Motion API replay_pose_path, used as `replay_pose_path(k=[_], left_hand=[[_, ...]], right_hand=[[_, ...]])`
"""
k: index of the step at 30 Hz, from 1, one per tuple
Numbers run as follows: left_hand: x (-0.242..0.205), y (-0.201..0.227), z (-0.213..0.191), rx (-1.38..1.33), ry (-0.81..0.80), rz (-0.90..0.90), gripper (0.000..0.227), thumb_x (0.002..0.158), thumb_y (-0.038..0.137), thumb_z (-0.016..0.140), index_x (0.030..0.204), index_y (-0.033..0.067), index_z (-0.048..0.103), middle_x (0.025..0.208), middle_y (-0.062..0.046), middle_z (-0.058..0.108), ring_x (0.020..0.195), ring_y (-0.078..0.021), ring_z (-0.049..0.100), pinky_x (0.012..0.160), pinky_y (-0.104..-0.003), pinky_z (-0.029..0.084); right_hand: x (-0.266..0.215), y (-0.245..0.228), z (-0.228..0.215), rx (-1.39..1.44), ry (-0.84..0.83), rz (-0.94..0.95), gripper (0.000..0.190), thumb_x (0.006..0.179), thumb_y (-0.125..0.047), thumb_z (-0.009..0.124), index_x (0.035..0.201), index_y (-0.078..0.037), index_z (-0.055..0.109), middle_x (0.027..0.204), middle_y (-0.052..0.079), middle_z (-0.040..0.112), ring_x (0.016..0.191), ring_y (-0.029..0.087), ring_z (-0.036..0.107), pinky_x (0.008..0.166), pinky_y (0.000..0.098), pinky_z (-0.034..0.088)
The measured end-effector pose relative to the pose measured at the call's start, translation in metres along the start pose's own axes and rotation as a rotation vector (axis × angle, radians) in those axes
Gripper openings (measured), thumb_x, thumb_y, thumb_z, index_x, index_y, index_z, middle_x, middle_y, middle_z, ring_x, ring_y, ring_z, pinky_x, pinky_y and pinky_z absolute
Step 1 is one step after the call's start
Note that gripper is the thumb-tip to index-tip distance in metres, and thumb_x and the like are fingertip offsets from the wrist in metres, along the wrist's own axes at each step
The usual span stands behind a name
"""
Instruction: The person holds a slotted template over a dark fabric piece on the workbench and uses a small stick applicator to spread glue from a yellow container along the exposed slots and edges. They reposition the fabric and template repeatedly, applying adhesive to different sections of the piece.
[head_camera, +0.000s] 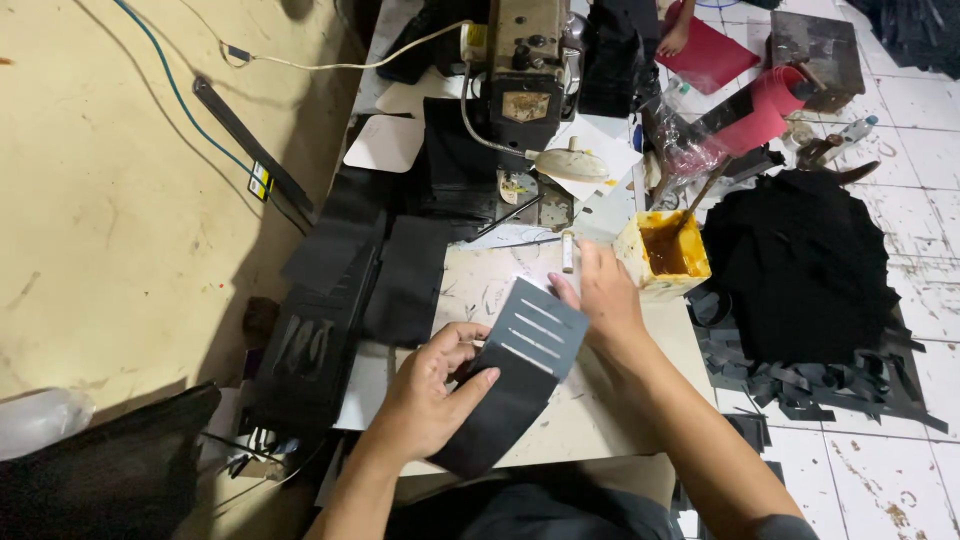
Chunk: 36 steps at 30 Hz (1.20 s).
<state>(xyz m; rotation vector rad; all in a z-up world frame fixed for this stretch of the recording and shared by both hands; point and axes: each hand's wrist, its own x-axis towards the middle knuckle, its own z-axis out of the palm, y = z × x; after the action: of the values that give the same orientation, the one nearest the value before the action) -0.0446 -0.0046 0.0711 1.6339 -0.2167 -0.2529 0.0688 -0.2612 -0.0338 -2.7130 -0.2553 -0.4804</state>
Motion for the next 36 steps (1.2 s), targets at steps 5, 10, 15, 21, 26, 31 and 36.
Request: replay_pose_path(k=[5,10,15,21,26,31,36], left_hand=[[0.023,0.007,-0.022,0.270,-0.223,-0.071,0.036,0.086,0.005,0.072,0.122,0.0032,0.067,0.102,-0.020,0.075,0.102,-0.0311,0.071,0.086,-0.041,0.057],[0.051,-0.007,-0.023,0.555,-0.313,-0.140,0.033,0.087,0.014,0.071,0.119,0.0066,0.072,0.103,-0.023,0.079,0.104,-0.0438,0.073,0.088,-0.051,0.057],[0.063,-0.023,-0.008,0.727,-0.243,-0.114,0.032,0.091,0.018,0.069,0.123,0.0160,0.070,0.114,-0.018,0.076,0.112,-0.0425,0.069,0.094,-0.051,0.055],[0.058,-0.066,0.001,0.852,-0.109,0.220,0.035,0.095,0.022,0.063,0.129,0.0188,0.062,0.108,-0.006,0.069,0.108,-0.0309,0.067,0.095,-0.043,0.053],[0.038,-0.089,0.004,0.872,0.113,0.418,0.034,0.099,0.018,0.061,0.131,0.0087,0.063,0.114,-0.011,0.065,0.119,-0.0312,0.060,0.104,-0.043,0.046],[0.027,-0.068,0.018,0.803,0.229,0.387,0.034,0.090,0.009,0.066,0.122,0.0005,0.065,0.121,-0.011,0.068,0.122,-0.0279,0.059,0.107,-0.040,0.045],[0.027,-0.083,0.022,0.867,0.262,0.435,0.038,0.089,0.012,0.071,0.124,0.0023,0.063,0.123,-0.011,0.068,0.125,-0.0313,0.059,0.110,-0.043,0.045]], right_hand=[[0.008,0.010,0.017,-0.162,0.037,-0.096,0.026,0.096,-0.024,0.058,0.113,-0.004,0.053,0.087,0.016,0.059,0.077,0.037,0.066,0.070,0.0450,0.056],[0.009,0.014,-0.001,-0.205,0.064,-0.185,0.019,0.093,-0.014,0.056,0.112,-0.011,0.057,0.085,0.010,0.062,0.081,0.032,0.071,0.074,0.0388,0.058],[0.015,0.035,0.038,-0.278,0.029,-0.146,0.040,0.097,-0.049,0.058,0.112,-0.012,0.054,0.084,0.011,0.058,0.075,0.035,0.071,0.065,0.0432,0.059],[0.025,0.021,0.031,-0.316,0.104,-0.195,0.015,0.090,-0.018,0.060,0.102,-0.013,0.053,0.076,0.006,0.055,0.065,0.031,0.069,0.058,0.0388,0.059],[0.011,-0.024,-0.087,0.168,0.019,-0.123,0.023,0.093,-0.008,0.065,0.115,-0.014,0.067,0.089,0.010,0.063,0.081,0.032,0.071,0.068,0.0395,0.060],[0.001,-0.005,-0.166,0.465,-0.027,-0.050,0.019,0.092,0.011,0.064,0.111,0.010,0.068,0.127,0.022,0.060,0.109,0.030,0.066,0.083,0.0288,0.061],[-0.002,0.026,-0.178,0.551,0.041,0.083,0.019,0.096,0.014,0.063,0.113,0.006,0.065,0.105,0.008,0.064,0.074,0.010,0.049,0.063,0.0213,0.040]])
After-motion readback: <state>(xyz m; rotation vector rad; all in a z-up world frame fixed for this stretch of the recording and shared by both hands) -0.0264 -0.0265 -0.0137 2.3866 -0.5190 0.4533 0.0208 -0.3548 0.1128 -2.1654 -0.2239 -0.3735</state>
